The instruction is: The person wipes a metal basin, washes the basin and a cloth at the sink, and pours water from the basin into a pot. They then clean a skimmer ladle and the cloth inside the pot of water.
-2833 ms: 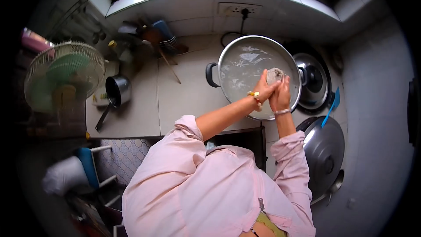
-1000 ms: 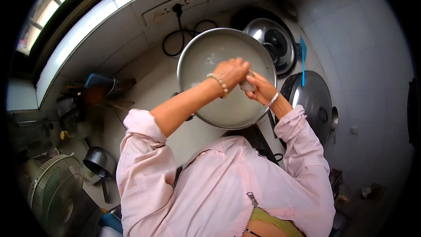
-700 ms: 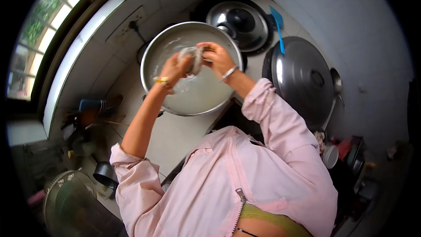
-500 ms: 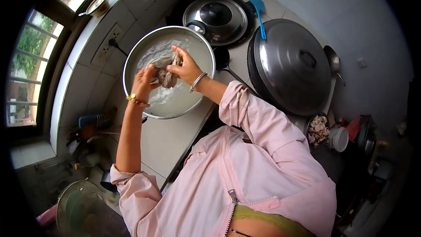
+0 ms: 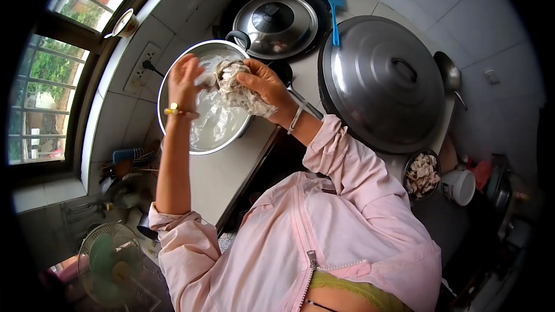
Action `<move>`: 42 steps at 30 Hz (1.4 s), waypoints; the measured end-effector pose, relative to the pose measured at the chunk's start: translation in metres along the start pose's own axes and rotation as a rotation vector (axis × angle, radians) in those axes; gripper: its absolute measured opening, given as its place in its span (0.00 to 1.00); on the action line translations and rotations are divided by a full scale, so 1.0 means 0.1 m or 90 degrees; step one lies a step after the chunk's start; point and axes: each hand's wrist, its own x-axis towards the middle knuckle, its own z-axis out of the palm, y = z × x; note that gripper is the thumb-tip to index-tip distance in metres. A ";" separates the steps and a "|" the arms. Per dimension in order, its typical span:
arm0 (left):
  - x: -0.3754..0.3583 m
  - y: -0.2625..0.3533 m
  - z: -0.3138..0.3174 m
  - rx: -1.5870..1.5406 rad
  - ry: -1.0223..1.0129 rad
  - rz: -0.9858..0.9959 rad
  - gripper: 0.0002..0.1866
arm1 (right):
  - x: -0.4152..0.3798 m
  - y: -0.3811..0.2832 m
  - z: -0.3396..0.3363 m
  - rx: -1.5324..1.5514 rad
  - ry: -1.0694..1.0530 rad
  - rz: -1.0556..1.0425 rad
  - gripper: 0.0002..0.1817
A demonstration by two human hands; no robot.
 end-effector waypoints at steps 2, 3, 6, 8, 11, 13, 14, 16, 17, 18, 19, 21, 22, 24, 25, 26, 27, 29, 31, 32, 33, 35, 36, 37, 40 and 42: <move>-0.20 0.05 0.35 -0.100 -0.103 -0.076 0.19 | -0.02 -0.09 -0.06 0.094 -0.040 0.003 0.09; -0.23 -0.08 0.45 -0.176 -0.189 -0.093 0.20 | -0.03 -0.09 -0.14 0.096 -0.047 0.006 0.09; -0.49 -0.26 0.87 -0.386 -0.124 -0.276 0.22 | -0.10 -0.09 -0.28 0.232 0.071 0.027 0.12; -0.63 -0.41 1.11 -0.370 -0.010 -0.293 0.22 | -0.13 -0.04 -0.44 0.065 0.130 -0.040 0.08; -0.77 -0.75 1.35 -0.528 0.061 -0.300 0.20 | -0.16 0.08 -0.80 -0.504 0.160 -0.246 0.08; -0.80 -1.05 1.39 -0.578 0.003 -0.273 0.18 | -0.28 0.01 -0.79 -0.744 0.171 -0.384 0.07; -0.88 -0.93 1.44 -0.539 0.029 -0.309 0.17 | -0.32 -0.04 -0.81 -0.814 0.155 -0.402 0.07; -1.01 -0.89 1.47 -0.449 0.008 -0.375 0.17 | -0.35 -0.13 -0.90 -0.896 0.149 -0.397 0.10; -1.04 -0.98 1.40 -0.454 -0.067 -0.420 0.16 | -0.34 -0.19 -0.95 -0.874 0.156 -0.372 0.10; -1.12 -1.07 1.33 -0.383 -0.100 -0.386 0.17 | -0.32 -0.24 -0.99 -0.876 0.186 -0.373 0.10; -1.24 -1.09 1.26 -0.312 -0.133 -0.352 0.18 | -0.29 -0.31 -1.01 -0.879 0.216 -0.376 0.10; -1.39 -1.05 0.97 -0.299 -0.124 -0.371 0.21 | -0.22 -0.35 -1.16 -0.896 0.227 -0.354 0.09; -1.45 -1.09 0.76 -0.284 -0.139 -0.387 0.20 | -0.21 -0.38 -1.18 -0.934 0.216 -0.364 0.08; -1.60 -1.30 0.24 -0.238 -0.120 -0.397 0.20 | -0.17 -0.42 -1.28 -0.981 0.179 -0.281 0.08; -1.69 -1.47 -0.07 -0.206 -0.088 -0.394 0.19 | -0.16 -0.44 -1.36 -1.019 0.161 -0.232 0.08; -1.80 -1.54 -0.36 -0.197 -0.015 -0.399 0.20 | -0.12 -0.44 -1.48 -1.127 0.156 -0.143 0.14; -1.89 -1.58 -0.65 -0.187 0.059 -0.404 0.20 | -0.05 -0.42 -1.49 -1.127 0.156 -0.144 0.14; -1.95 -1.65 -1.16 -0.198 0.249 -0.380 0.21 | 0.12 -0.35 -1.48 -1.272 0.110 -0.303 0.21; -1.82 -1.71 -1.66 -0.267 0.398 -0.323 0.20 | 0.50 -0.23 -1.48 -1.041 0.110 -0.259 0.23; -1.73 -1.65 -1.76 -0.286 0.445 -0.293 0.20 | 0.71 -0.15 -1.48 -0.859 0.142 -0.183 0.23; -1.60 -1.53 -1.83 -0.306 0.489 -0.261 0.19 | 0.93 -0.04 -1.54 -0.870 0.155 -0.232 0.20; -1.38 -1.38 -1.83 -0.303 0.500 -0.251 0.18 | 1.22 0.08 -1.54 -0.795 0.168 -0.159 0.14; -1.29 -1.40 -1.88 -0.301 0.417 -0.237 0.16 | 1.36 0.12 -1.55 -0.796 0.167 -0.163 0.14; -1.21 -1.44 -1.92 -0.299 0.335 -0.224 0.15 | 1.49 0.17 -1.65 -0.782 0.117 -0.110 0.14; -1.04 -1.41 -1.81 -0.310 0.404 -0.261 0.10 | 1.52 0.27 -1.45 -0.718 0.155 -0.033 0.10; -1.01 -1.35 -1.79 -0.381 0.362 -0.262 0.10 | 1.46 0.29 -1.36 -0.646 0.191 0.000 0.09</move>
